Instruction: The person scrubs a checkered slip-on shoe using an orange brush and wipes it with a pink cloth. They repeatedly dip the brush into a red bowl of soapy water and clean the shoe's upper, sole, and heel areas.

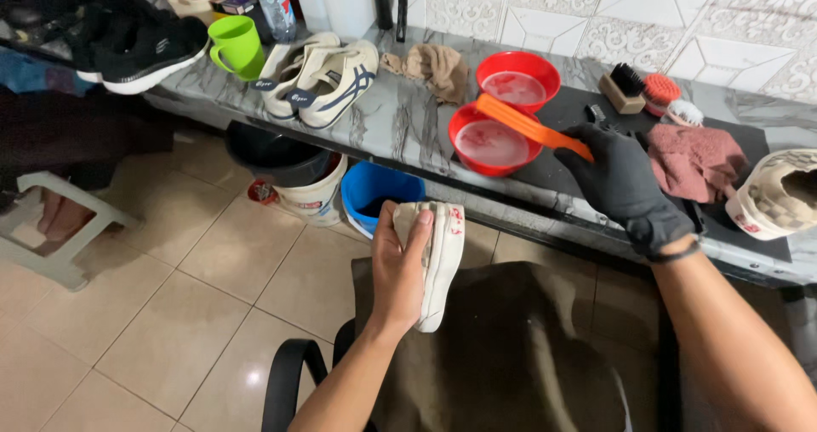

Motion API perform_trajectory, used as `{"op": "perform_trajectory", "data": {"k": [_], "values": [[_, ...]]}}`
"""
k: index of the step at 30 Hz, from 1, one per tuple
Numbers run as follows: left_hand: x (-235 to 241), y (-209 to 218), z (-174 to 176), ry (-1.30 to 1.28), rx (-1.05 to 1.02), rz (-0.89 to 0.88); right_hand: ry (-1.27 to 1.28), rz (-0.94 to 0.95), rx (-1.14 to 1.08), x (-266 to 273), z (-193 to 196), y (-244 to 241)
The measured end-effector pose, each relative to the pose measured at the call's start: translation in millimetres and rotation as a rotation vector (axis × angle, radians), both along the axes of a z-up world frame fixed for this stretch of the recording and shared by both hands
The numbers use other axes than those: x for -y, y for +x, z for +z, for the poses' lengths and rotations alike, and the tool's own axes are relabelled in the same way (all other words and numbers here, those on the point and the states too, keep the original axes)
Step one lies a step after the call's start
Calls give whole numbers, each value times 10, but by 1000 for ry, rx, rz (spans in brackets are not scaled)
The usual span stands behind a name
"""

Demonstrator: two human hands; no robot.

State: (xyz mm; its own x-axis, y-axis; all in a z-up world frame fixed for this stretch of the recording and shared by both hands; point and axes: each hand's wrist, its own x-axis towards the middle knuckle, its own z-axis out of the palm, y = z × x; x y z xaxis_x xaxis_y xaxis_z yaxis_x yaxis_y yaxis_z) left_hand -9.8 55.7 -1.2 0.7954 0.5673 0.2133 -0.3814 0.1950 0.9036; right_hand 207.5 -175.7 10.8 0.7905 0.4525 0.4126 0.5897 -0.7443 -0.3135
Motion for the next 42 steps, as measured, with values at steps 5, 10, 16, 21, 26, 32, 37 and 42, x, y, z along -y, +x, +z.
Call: {"op": "perform_trajectory", "data": {"k": [5,10,16,21,26,32,37,42], "values": [[79,-180,30,-95,38,-227,154,90,-235,637,-838,-604],[71,-258,29,111,17,-320,426,-2,-572,665,-1712,-1139],[143,-199,34,114,-33,-391,563,-40,-466,461,-1451,-1131],[237,-159,38,110,-15,-444,743,11,-395,226,-856,-1109],[335,-216,194,421,-126,-417,277,267,360,73,515,-1160],[357,-250,191,592,-141,-437,-41,494,666,-146,870,-1107],[355,-240,195,667,-131,-410,-123,393,660,-90,560,-1104],[368,-271,138,673,-183,-407,-94,273,665,35,545,-1020]]}}
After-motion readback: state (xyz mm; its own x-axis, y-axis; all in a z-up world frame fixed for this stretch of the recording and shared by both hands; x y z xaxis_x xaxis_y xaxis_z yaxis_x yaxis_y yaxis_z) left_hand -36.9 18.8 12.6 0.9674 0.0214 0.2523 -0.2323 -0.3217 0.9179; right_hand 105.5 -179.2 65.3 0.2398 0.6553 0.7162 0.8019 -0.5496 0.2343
